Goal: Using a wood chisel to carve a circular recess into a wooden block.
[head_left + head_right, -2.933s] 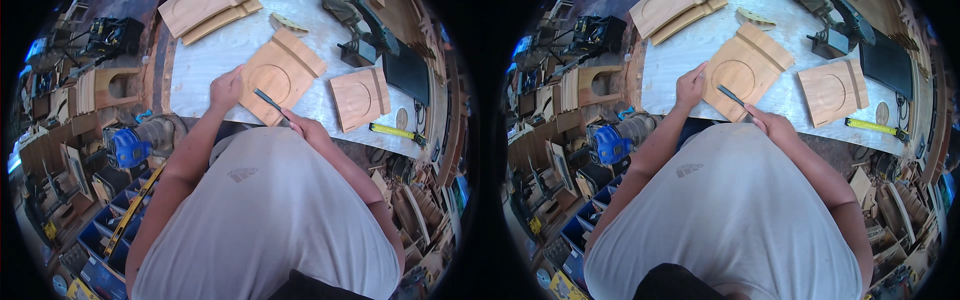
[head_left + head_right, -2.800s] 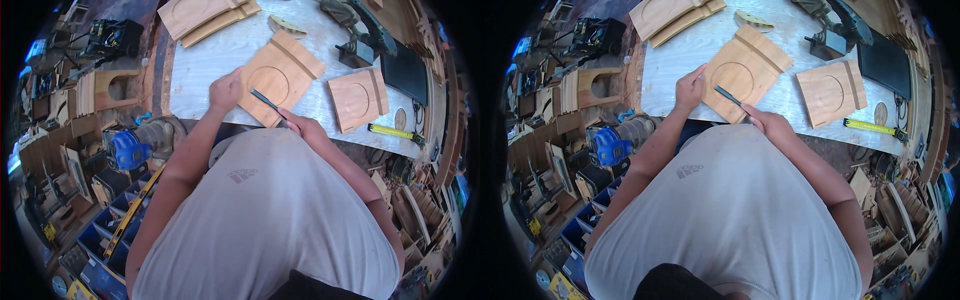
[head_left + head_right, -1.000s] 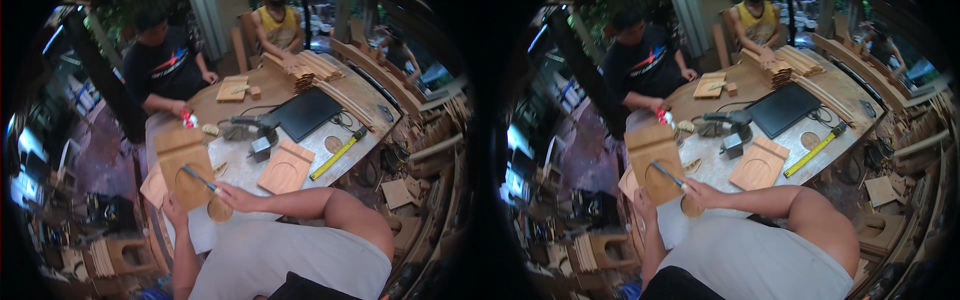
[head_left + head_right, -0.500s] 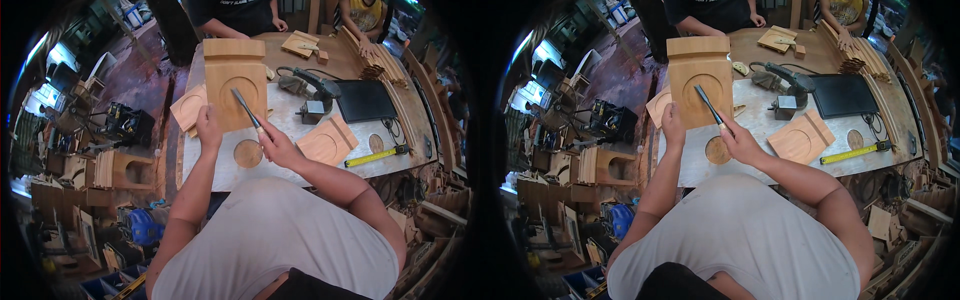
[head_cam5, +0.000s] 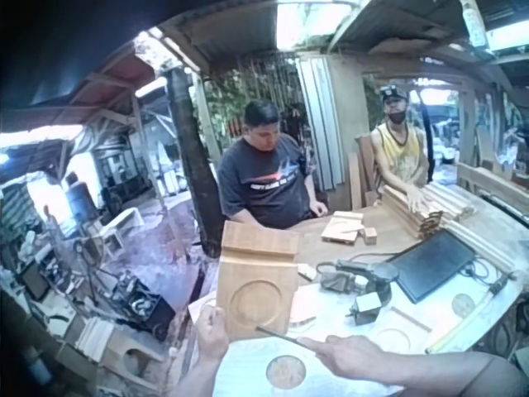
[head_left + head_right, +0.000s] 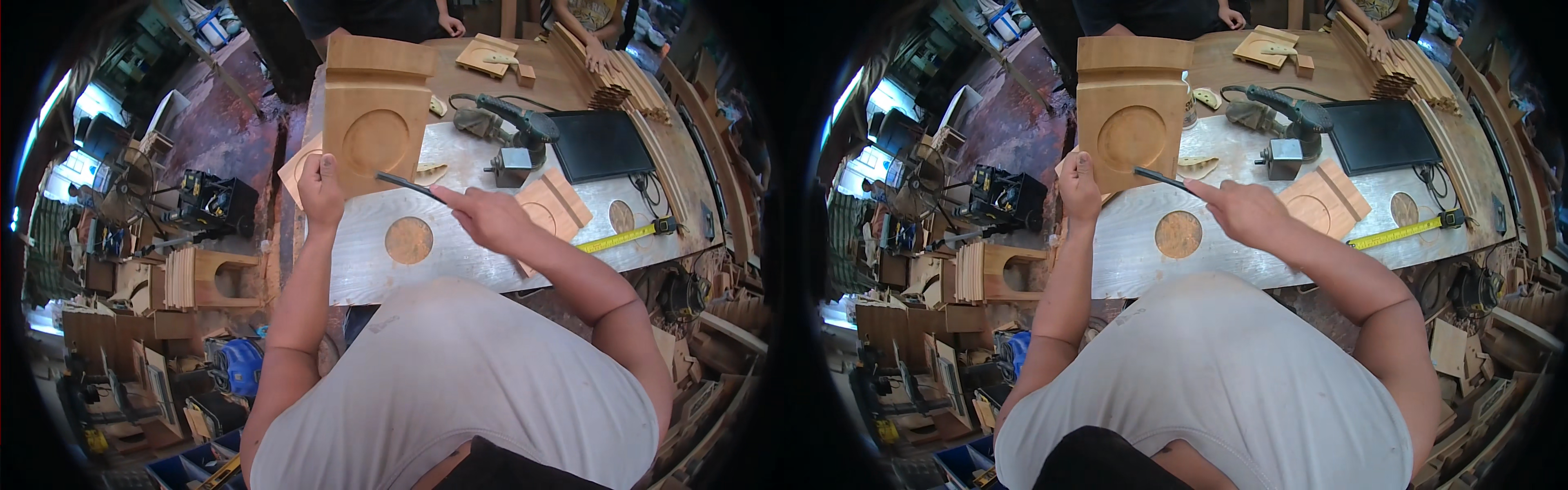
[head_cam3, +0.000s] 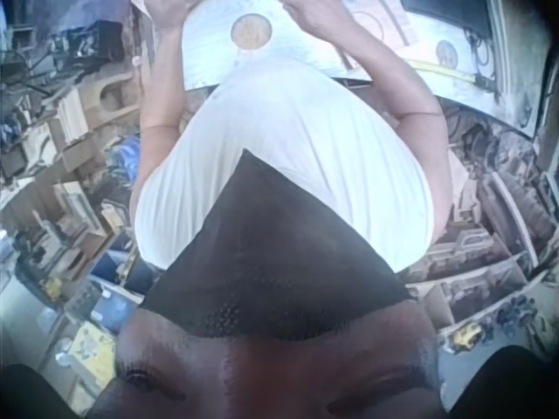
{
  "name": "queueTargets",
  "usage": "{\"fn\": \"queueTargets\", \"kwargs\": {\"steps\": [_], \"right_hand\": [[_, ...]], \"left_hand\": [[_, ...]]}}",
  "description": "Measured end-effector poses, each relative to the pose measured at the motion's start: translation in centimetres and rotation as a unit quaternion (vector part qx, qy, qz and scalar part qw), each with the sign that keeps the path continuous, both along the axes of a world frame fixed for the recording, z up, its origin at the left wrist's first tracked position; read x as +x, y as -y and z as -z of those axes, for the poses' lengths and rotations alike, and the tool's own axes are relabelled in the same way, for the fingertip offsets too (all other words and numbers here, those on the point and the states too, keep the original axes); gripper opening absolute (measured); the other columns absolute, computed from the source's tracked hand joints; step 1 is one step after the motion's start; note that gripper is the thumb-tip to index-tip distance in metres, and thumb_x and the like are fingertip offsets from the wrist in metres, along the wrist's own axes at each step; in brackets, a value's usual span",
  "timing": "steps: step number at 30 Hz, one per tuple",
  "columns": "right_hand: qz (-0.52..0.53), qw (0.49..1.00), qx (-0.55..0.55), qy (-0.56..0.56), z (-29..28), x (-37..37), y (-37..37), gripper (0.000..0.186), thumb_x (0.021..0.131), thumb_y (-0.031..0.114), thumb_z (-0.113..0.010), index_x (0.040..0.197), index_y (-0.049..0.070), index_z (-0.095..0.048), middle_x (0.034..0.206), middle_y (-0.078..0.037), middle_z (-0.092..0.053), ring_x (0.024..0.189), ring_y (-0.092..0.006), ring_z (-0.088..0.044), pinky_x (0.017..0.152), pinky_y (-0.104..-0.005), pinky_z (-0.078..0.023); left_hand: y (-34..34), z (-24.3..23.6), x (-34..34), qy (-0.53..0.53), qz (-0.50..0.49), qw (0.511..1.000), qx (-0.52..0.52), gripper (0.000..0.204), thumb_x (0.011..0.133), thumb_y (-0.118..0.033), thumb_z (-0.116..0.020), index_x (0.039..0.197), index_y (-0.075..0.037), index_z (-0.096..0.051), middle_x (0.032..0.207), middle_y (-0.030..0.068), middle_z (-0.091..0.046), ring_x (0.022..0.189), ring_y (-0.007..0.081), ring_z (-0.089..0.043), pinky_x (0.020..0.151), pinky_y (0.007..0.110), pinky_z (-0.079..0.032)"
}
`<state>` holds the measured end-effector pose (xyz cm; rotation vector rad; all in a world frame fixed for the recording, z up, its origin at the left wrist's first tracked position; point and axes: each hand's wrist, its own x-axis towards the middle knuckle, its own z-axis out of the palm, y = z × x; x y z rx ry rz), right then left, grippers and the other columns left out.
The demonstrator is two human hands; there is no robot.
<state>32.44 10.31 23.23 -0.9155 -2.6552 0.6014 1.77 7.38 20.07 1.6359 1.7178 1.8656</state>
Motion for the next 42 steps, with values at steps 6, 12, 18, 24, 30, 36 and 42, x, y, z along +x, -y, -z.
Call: {"fn": "queueTargets", "kwargs": {"steps": [6,12,18,24,30,36,42], "right_hand": [[-0.002,0.994,0.050,-0.092,-0.5,-0.5,-0.7,0.050,0.096,0.014,-0.061,0.145,0.021,-0.053,0.086,-0.013,-0.064,0.079,-0.0339,-0.065,0.069,-0.0450,-0.051],[-0.044,0.975,-0.086,-0.199,1.8,-2.2,0.4,0.053,0.098,0.012,-0.058,0.150,0.018,-0.047,0.093,-0.016,-0.067,0.082,-0.0358,-0.064,0.074,-0.0436,-0.052],[-0.028,0.995,-0.021,-0.089,0.3,-0.7,-0.3,0.051,0.099,0.015,-0.059,0.149,0.019,-0.049,0.090,-0.015,-0.064,0.081,-0.0356,-0.064,0.074,-0.0457,-0.051],[-0.031,0.980,-0.036,-0.191,0.9,-1.7,-2.0,0.053,0.099,0.015,-0.057,0.151,0.022,-0.046,0.095,-0.017,-0.066,0.083,-0.0368,-0.064,0.076,-0.0447,-0.051],[-0.040,0.988,-0.024,-0.146,0.4,-0.7,-1.5,0.049,0.100,0.019,-0.056,0.148,0.023,-0.049,0.106,-0.016,-0.070,0.092,-0.0375,-0.068,0.078,-0.0457,-0.055],[-0.065,0.984,-0.011,-0.168,3.1,-1.1,-2.5,0.049,0.101,0.026,-0.055,0.150,0.028,-0.047,0.117,-0.018,-0.069,0.100,-0.0398,-0.067,0.085,-0.0478,-0.056],[-0.067,0.976,-0.049,-0.199,1.8,-1.2,-1.0,0.049,0.103,0.023,-0.053,0.151,0.023,-0.047,0.103,-0.020,-0.069,0.095,-0.0406,-0.066,0.081,-0.0485,-0.053]], "left_hand": [[0.1,-2.3,0.2,-0.067,0.022,0.997,-0.016,0.042,0.108,-0.031,-0.052,0.078,-0.002,-0.046,0.071,-0.0002,-0.042,0.069,0.0094,-0.038,0.061,0.029,-0.036],[-0.2,-2.6,0.1,-0.001,0.042,0.998,-0.041,0.039,0.109,-0.031,-0.050,0.080,-0.004,-0.049,0.072,-0.0028,-0.043,0.070,0.0064,-0.038,0.061,0.027,-0.035],[-0.8,-2.1,-0.1,0.087,0.045,0.994,-0.053,0.039,0.109,-0.031,-0.048,0.081,-0.005,-0.050,0.074,-0.0047,-0.042,0.072,0.0057,-0.038,0.062,0.025,-0.034],[-1.2,-2.3,0.6,0.104,0.060,0.991,-0.064,0.037,0.109,-0.032,-0.048,0.083,-0.005,-0.052,0.075,-0.0055,-0.043,0.072,0.0049,-0.038,0.063,0.025,-0.033],[-2.2,-2.4,-0.4,0.101,0.052,0.992,-0.046,0.031,0.108,-0.027,-0.051,0.095,0.000,-0.059,0.083,-0.0013,-0.053,0.079,0.0085,-0.048,0.073,0.026,-0.041],[-1.3,-1.6,-0.6,0.114,0.074,0.988,-0.074,0.035,0.109,-0.025,-0.044,0.118,0.004,-0.061,0.106,0.0061,-0.065,0.098,0.0132,-0.058,0.090,0.029,-0.046],[-0.3,-3.4,1.1,0.162,0.125,0.976,-0.074,0.032,0.110,-0.022,-0.040,0.106,0.001,-0.062,0.097,0.0031,-0.061,0.090,0.0097,-0.054,0.082,0.027,-0.045]]}}
